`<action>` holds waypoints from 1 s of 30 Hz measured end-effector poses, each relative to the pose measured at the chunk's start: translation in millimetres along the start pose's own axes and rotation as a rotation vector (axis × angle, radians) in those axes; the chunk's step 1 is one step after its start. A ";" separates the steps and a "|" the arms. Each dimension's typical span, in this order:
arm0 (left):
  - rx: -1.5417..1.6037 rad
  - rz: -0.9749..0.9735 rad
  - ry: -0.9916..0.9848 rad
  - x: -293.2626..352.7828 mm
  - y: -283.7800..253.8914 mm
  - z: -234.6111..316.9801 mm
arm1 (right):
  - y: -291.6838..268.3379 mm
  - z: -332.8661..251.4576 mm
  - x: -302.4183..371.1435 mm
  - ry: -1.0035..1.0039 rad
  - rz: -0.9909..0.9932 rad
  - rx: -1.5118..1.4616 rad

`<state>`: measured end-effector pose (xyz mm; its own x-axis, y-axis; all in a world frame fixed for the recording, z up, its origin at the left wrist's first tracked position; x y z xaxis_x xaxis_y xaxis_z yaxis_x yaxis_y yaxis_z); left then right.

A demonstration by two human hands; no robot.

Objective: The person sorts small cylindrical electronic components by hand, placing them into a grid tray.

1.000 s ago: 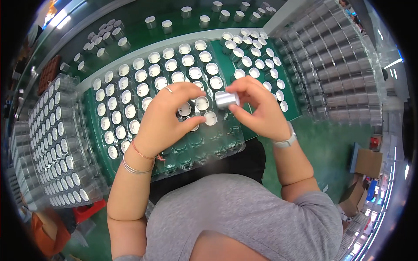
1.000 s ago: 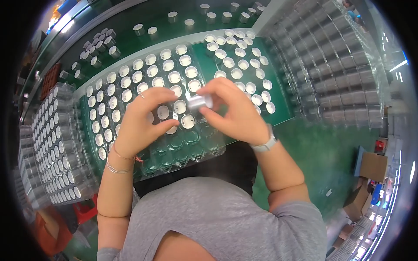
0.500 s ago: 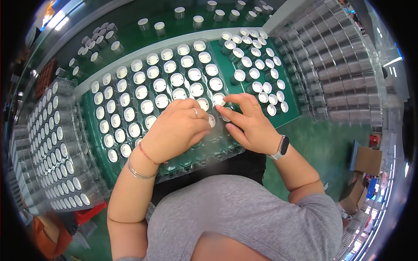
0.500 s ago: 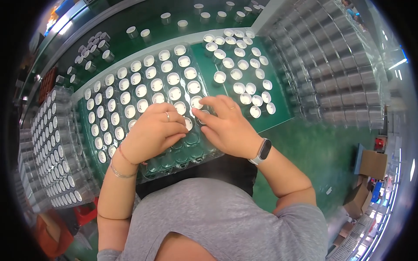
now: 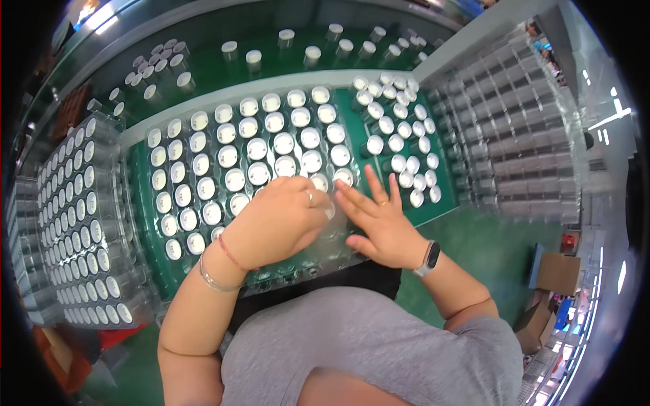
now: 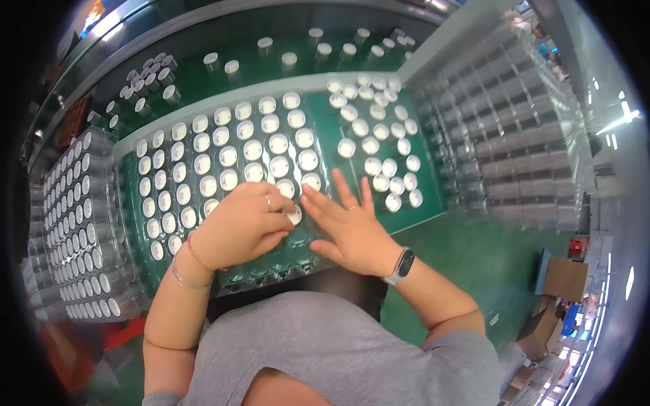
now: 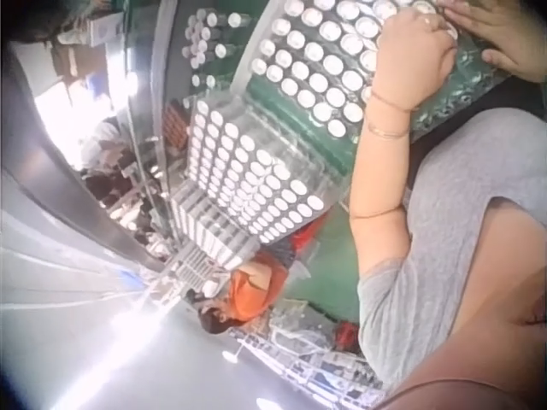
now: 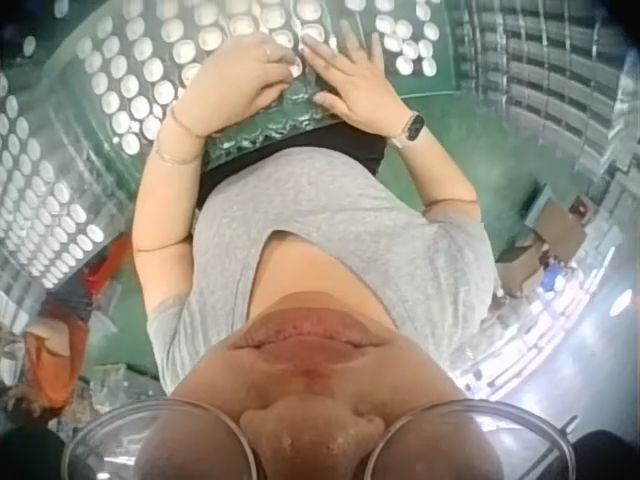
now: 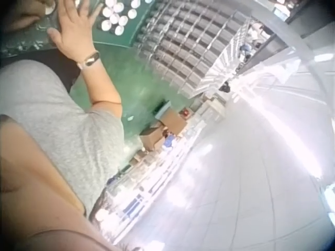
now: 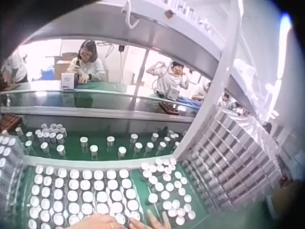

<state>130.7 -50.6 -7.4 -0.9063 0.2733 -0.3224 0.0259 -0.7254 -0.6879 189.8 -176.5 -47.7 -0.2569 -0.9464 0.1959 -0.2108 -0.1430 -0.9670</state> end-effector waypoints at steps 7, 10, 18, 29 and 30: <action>0.099 0.044 -0.020 4.3 -3.9 -4.4 | -83.4 11.3 -47.2 -0.078 0.361 -0.072; 0.083 0.091 -0.021 4.3 -6.5 -6.0 | -107.9 48.1 -116.8 -0.003 0.456 -0.418; 0.051 0.092 -0.034 0.3 -3.3 -9.0 | -76.0 117.6 -284.5 0.288 0.267 0.079; 0.081 0.095 -0.057 5.5 4.7 -18.5 | -82.3 108.8 -341.4 0.186 0.216 0.126; 0.082 0.079 -0.062 3.5 5.3 -18.6 | -90.7 112.5 -338.9 0.238 0.340 0.157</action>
<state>135.5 -41.8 -24.2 -0.9273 0.1756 -0.3305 0.0658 -0.7928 -0.6060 402.1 124.6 -44.7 -0.5010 -0.8566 -0.1235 0.0648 0.1051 -0.9923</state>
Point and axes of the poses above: each hand's wrist, its own x-axis away from the middle knuckle, its own y-axis out of the palm, z = x × y, the point moved 8 cm from there along -x, towards the middle knuckle, and after that the axes turned 7 degrees about x, right-handed, at the moved point
